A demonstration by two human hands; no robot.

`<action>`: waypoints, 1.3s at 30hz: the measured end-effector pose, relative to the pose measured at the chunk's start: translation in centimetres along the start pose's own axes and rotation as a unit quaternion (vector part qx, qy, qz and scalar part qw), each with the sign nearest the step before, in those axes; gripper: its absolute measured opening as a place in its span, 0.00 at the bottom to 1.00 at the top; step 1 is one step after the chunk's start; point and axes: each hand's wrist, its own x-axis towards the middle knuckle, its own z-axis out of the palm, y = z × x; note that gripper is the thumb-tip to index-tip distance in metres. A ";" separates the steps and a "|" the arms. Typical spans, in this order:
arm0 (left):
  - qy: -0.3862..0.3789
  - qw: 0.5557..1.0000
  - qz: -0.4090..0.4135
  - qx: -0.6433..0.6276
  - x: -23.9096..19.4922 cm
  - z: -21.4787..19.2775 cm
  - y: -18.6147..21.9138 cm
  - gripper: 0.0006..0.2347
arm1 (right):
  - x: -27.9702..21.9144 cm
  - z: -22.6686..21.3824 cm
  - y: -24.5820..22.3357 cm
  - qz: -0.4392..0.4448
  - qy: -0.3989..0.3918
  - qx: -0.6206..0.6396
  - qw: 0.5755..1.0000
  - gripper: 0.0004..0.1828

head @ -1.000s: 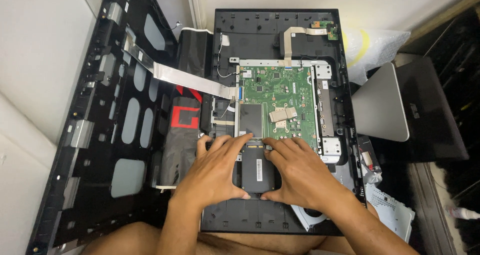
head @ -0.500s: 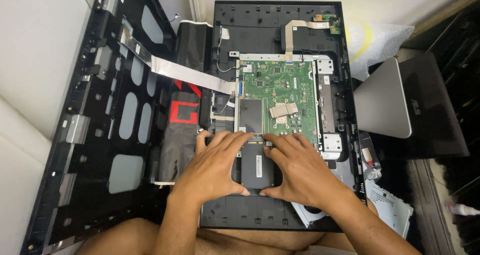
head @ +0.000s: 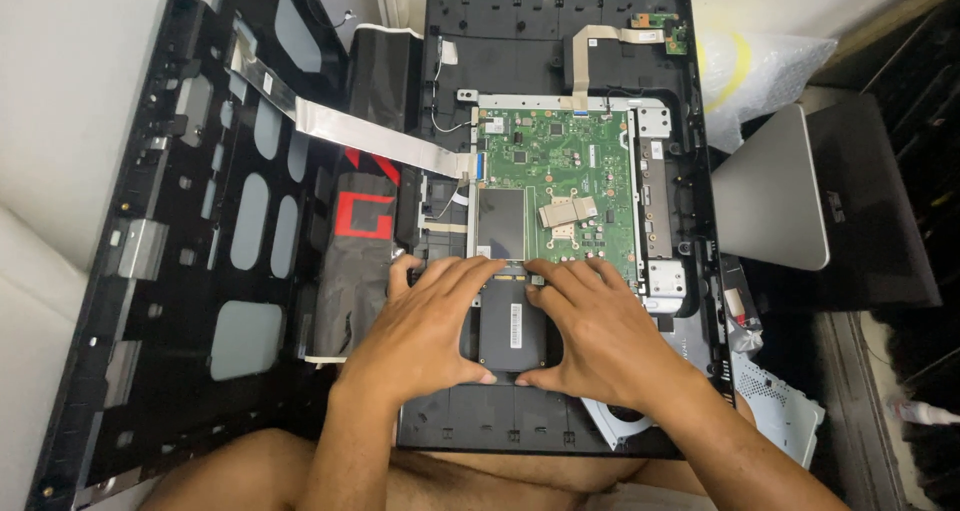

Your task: The person removes a white metal shield from a disassembled laptop, then picks up a hard drive and inserts it into the motherboard slot. The person presses the hard drive down to secure it in place.

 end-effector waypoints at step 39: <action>-0.003 0.999 -0.009 0.041 0.5 0.6 -0.8 0.51 | 0.6 0.4 0.2 0.053 -0.051 0.050 0.996 0.42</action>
